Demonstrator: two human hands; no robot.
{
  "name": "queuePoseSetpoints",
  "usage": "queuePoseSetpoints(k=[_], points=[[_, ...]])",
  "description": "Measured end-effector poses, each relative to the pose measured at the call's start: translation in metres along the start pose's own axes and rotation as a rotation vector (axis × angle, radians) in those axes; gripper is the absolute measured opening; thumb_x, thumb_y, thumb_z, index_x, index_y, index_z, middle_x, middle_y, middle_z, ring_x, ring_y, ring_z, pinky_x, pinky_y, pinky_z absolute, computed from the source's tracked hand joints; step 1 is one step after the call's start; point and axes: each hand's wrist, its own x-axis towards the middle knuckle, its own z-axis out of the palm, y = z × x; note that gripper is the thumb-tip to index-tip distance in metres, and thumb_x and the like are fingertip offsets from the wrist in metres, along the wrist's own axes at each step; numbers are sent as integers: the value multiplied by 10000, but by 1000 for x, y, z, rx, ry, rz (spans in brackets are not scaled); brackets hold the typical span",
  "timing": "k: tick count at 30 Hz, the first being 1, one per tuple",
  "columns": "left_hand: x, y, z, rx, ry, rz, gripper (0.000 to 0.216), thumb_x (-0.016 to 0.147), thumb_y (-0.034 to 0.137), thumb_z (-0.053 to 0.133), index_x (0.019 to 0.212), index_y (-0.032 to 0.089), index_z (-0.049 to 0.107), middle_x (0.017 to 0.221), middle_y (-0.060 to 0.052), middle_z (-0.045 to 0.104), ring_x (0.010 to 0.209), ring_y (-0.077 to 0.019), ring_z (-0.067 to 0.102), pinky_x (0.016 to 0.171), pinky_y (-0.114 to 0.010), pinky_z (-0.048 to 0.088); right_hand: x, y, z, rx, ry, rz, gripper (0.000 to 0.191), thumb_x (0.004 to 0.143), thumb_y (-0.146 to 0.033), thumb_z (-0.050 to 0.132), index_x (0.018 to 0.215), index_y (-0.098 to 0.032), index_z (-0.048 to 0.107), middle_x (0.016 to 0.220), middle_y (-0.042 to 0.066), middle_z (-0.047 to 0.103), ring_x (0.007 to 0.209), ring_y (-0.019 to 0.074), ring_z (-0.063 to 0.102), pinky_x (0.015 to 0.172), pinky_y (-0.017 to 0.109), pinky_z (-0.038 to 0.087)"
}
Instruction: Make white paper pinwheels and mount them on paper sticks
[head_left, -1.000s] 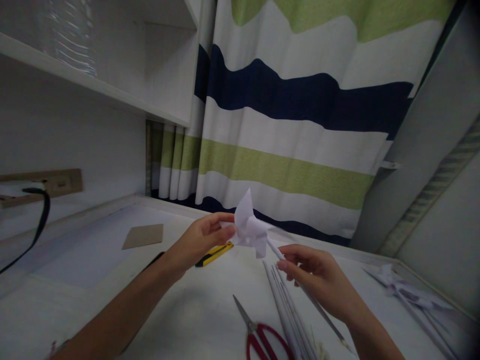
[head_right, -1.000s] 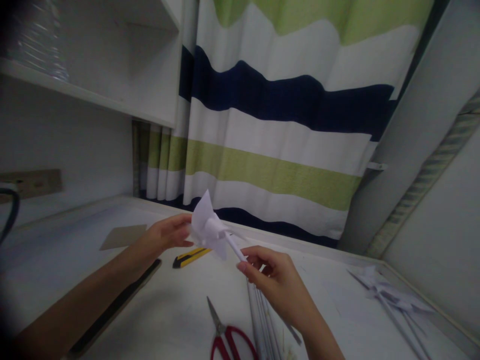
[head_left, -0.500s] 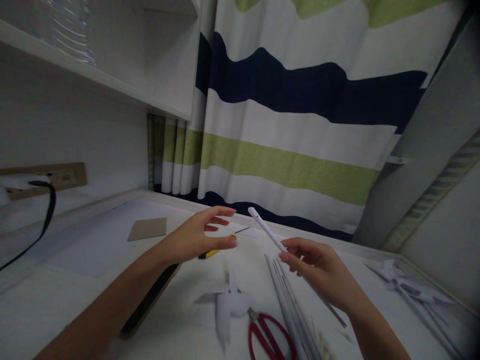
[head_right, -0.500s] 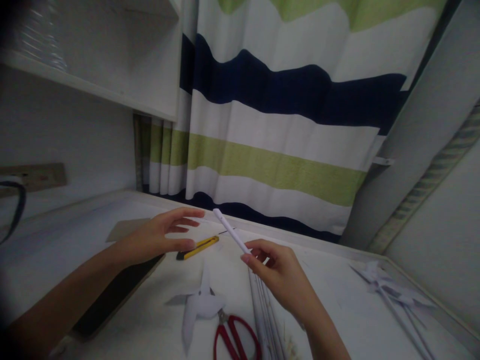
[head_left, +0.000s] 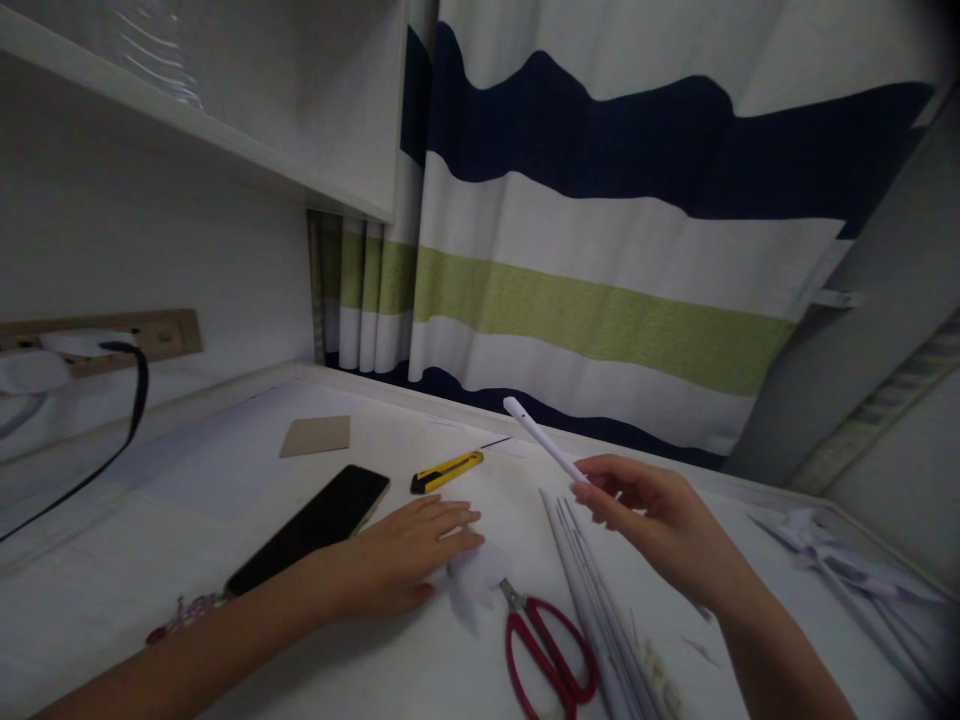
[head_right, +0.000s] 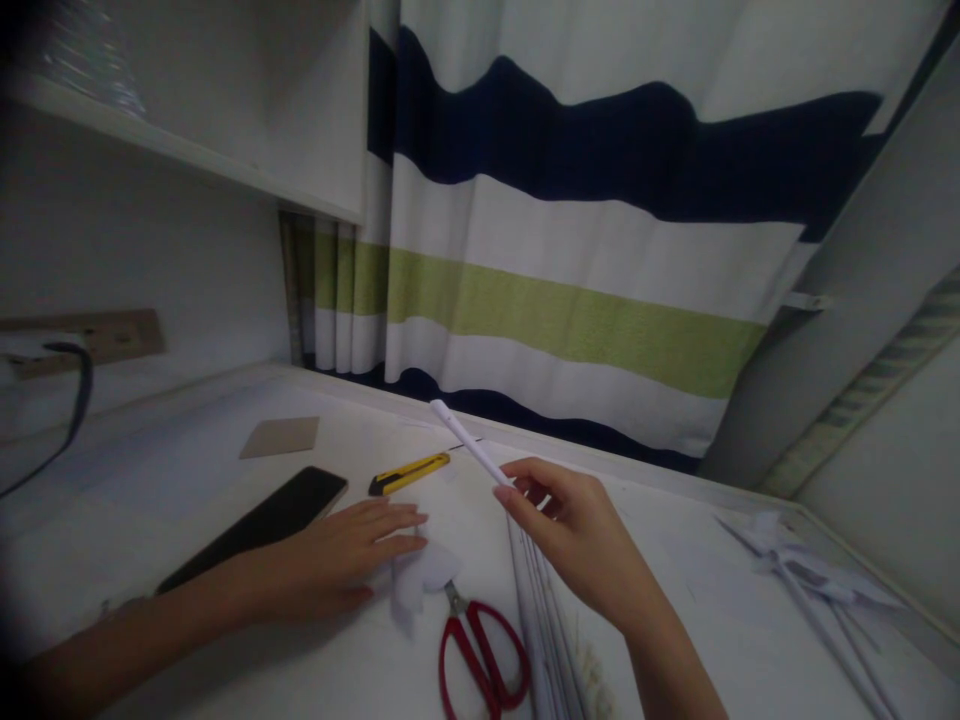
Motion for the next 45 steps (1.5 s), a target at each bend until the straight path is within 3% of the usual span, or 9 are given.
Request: queuePoseSetpoints(k=[4, 9, 12, 16, 19, 25, 29, 38, 45], points=[[14, -10, 14, -132, 40, 17, 594, 657, 51, 565, 1203, 220, 402, 1293, -88, 405, 1210, -228, 295, 1011, -434, 127, -1, -2, -3, -5, 9, -17, 225, 783, -346, 513, 928, -198, 601, 658, -3, 592, 581, 141, 528, 507, 259, 421], [18, -14, 15, -295, 131, -43, 319, 735, 191, 561, 1053, 212, 545, 1064, -67, 579, 1030, -236, 474, 951, -432, 245, -4, -2, -8, 6, 58, -13, 199, 790, -339, 501, 912, -199, 573, 700, 1, 593, 608, 145, 539, 514, 257, 431], [21, -15, 8, -464, 243, -114, 325, 761, 295, 549, 1066, 182, 532, 1091, -102, 559, 1034, -255, 473, 912, -434, 299, -6, -2, -10, 7, 125, -13, 178, 807, -331, 471, 916, -206, 536, 724, 0, 568, 607, 138, 518, 527, 256, 425], [37, -7, -4, -759, 333, -103, 298, 831, 293, 448, 1103, 176, 483, 1130, -102, 545, 1019, -219, 514, 870, -384, 372, -9, -8, -11, 1, 236, -77, 143, 817, -281, 455, 942, -226, 498, 642, -37, 462, 534, 110, 450, 446, 208, 370], [52, 8, -16, -940, 363, -50, 320, 831, 273, 450, 1130, 162, 443, 1099, -107, 567, 984, -215, 546, 823, -364, 414, -11, -15, -9, -65, 255, -200, 139, 776, -255, 532, 912, -235, 513, 603, -53, 418, 494, 100, 430, 423, 197, 354], [63, 43, -43, -1120, 482, 44, 363, 753, 230, 577, 1090, 203, 444, 1073, -61, 562, 992, -207, 524, 818, -327, 417, -14, -26, -3, -252, 287, -550, 182, 716, -161, 616, 887, -198, 566, 717, 6, 550, 603, 126, 521, 503, 231, 407], [55, 59, -55, -1098, 557, 82, 298, 735, 216, 609, 1017, 235, 511, 1015, -6, 586, 945, -171, 541, 828, -285, 407, -16, -28, 2, -336, 384, -663, 177, 705, -103, 618, 868, -169, 601, 695, 23, 568, 588, 126, 545, 484, 230, 420], [40, 77, -57, -894, 653, -17, 312, 753, 227, 591, 1054, 297, 547, 1100, 36, 586, 1011, -174, 527, 891, -292, 387, -32, -21, 13, -663, 715, -764, 150, 767, -171, 561, 900, -225, 606, 743, 20, 628, 679, 172, 579, 588, 288, 435], [43, 77, -52, -863, 708, -49, 268, 743, 243, 601, 1002, 310, 593, 1022, 57, 635, 954, -170, 566, 872, -284, 402, -39, -21, 17, -758, 640, -806, 191, 803, -179, 514, 981, -146, 576, 737, 75, 656, 652, 197, 588, 593, 322, 442]])
